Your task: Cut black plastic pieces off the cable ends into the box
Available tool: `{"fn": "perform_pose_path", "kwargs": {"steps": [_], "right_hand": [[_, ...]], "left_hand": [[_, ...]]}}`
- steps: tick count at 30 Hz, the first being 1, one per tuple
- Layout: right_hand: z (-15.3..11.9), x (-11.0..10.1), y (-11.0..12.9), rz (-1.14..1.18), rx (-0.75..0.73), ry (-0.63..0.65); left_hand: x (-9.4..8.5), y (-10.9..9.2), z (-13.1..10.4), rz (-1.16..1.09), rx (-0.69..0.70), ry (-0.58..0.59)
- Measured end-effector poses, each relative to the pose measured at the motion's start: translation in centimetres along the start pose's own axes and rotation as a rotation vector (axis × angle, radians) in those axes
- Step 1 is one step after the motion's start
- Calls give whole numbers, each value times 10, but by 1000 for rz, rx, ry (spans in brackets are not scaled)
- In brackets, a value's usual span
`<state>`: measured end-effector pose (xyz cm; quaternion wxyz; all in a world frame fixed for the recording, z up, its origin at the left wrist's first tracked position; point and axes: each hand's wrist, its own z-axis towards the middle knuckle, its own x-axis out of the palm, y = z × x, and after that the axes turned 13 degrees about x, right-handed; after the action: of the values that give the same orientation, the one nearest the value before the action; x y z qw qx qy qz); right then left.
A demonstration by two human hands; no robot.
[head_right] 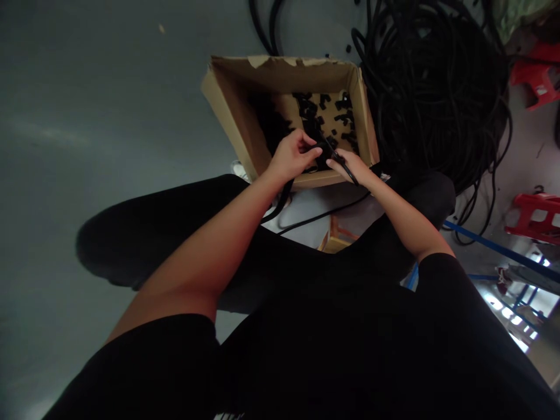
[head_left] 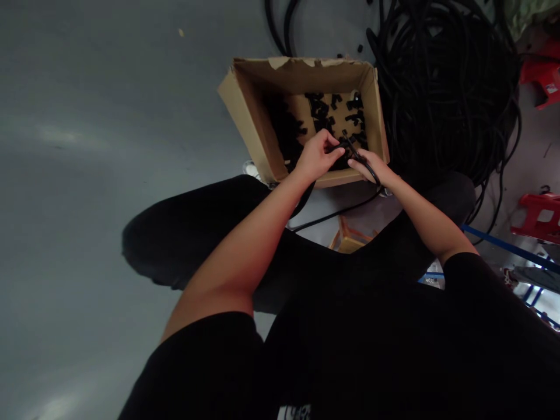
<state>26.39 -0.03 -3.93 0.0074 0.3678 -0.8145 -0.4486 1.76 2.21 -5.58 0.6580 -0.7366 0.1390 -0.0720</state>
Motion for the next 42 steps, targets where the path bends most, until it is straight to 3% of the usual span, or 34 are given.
{"fn": "perform_pose_path", "kwargs": {"steps": [5,15,20,24,28,36,39,42], "right_hand": [[6,1,-7,-121,-15,-52],[-5,-3,-3,-143,-31,-20],[-1,-3,-8,-210,-105,5],[-1,-4,-8,-197,-128,-40],[-1,-2,-7,-122,-145,-6],[-8,-6,-2,-154,-196,99],[-8,-7,1,-154,-177,65],[-7,-6,3,-150,-174,11]], "left_hand": [[-2,-5,-2,-126,-85,200],[-24,-33,5,-49,-195,345],[-30,-37,2,-127,-182,487],[-39,-37,0,-299,-244,457],[-43,-38,0,-453,-346,462],[-39,-41,-3,-498,-468,504],[-41,-40,-2,-556,-474,535],[-42,-40,-1,-561,-464,493]]}}
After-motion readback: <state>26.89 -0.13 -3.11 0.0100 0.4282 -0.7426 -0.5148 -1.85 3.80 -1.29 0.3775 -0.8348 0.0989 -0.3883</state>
